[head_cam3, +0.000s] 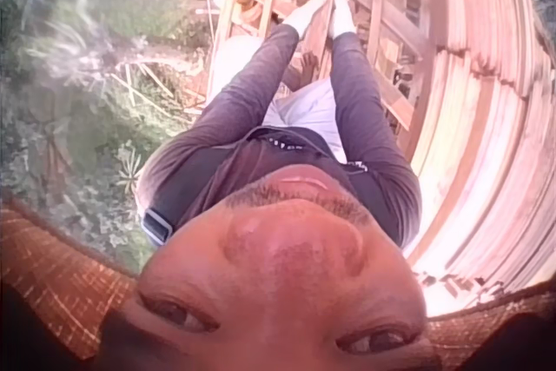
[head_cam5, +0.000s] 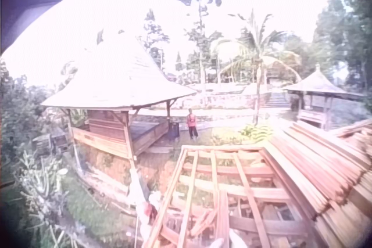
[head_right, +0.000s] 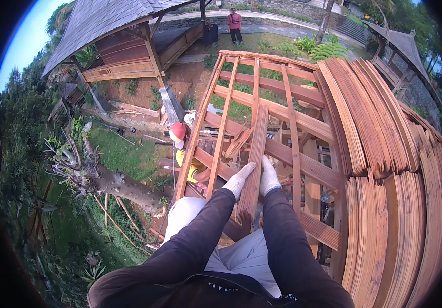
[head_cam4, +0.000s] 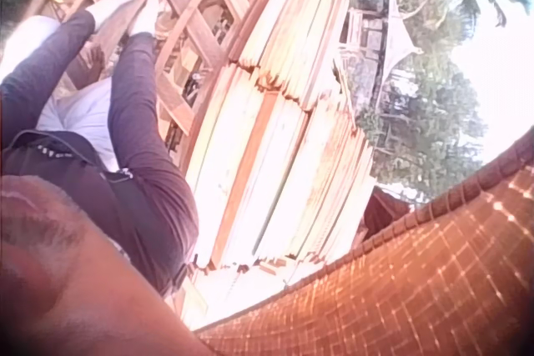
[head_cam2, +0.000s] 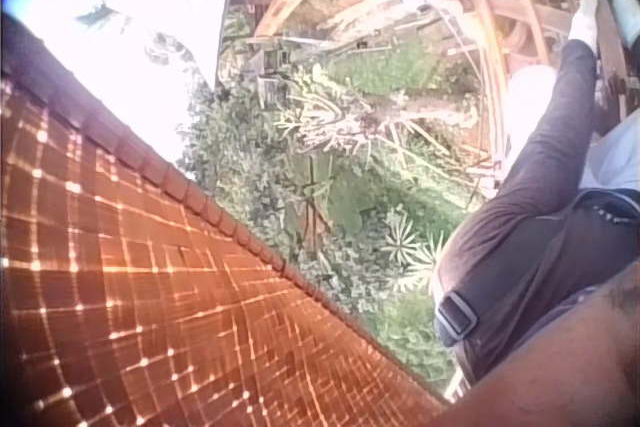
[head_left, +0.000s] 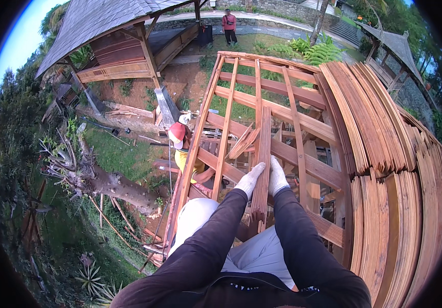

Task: The person is on a roof structure handling wood shingles, picking up small stacks from a large pile and moving them onto the wooden lattice frame of the roof.

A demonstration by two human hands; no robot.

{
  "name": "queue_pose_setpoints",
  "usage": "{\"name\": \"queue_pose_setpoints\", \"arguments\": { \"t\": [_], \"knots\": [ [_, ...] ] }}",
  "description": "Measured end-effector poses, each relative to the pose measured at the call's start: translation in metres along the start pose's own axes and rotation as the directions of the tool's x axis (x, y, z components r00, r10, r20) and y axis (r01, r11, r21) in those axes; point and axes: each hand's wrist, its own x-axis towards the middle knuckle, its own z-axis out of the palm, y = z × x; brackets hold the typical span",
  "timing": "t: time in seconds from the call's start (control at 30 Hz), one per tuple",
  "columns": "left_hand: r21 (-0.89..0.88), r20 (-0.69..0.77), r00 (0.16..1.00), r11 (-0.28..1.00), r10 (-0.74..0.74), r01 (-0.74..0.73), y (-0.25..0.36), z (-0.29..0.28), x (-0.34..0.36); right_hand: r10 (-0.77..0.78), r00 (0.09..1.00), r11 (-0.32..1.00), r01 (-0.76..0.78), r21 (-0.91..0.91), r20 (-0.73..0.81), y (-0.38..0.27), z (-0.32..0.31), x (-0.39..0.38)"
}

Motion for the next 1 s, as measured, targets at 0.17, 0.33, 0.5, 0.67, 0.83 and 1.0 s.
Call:
{"name": "queue_pose_setpoints", "arguments": {
  "t": [0.17, 0.33, 0.5, 0.67, 0.83, 1.0],
  "knots": [
    [0.724, -0.041, 0.999, 0.689, 0.017, 0.018, 0.034, 0.007, -0.024, -0.028, 0.999, 0.999, 0.029, 0.042, -0.041, -0.001, 0.009, -0.008],
    [0.894, 0.000, 0.998, 0.447, 0.069, -0.031, 0.066, 0.033, -0.087, -0.032, 0.999, 0.999, 0.032, 0.011, 0.020, 0.001, 0.025, -0.008],
    [0.920, -0.010, 0.998, 0.391, 0.062, -0.015, 0.071, 0.033, -0.096, -0.069, 0.997, 0.998, 0.069, -0.006, -0.037, 0.006, 0.038, -0.013],
    [0.919, 0.025, 0.998, 0.393, 0.049, -0.042, 0.081, 0.039, -0.106, -0.105, 0.993, 0.994, 0.104, -0.021, -0.049, 0.002, 0.034, -0.021],
    [0.888, 0.076, 0.990, 0.443, 0.120, -0.122, 0.076, 0.036, -0.113, -0.096, 0.995, 0.995, 0.096, -0.015, -0.038, -0.005, 0.041, -0.037],
    [0.825, 0.086, 0.994, 0.555, 0.064, -0.107, 0.082, 0.046, -0.124, -0.130, 0.989, 0.989, 0.124, -0.082, -0.073, -0.026, 0.060, -0.079]
  ]
}}
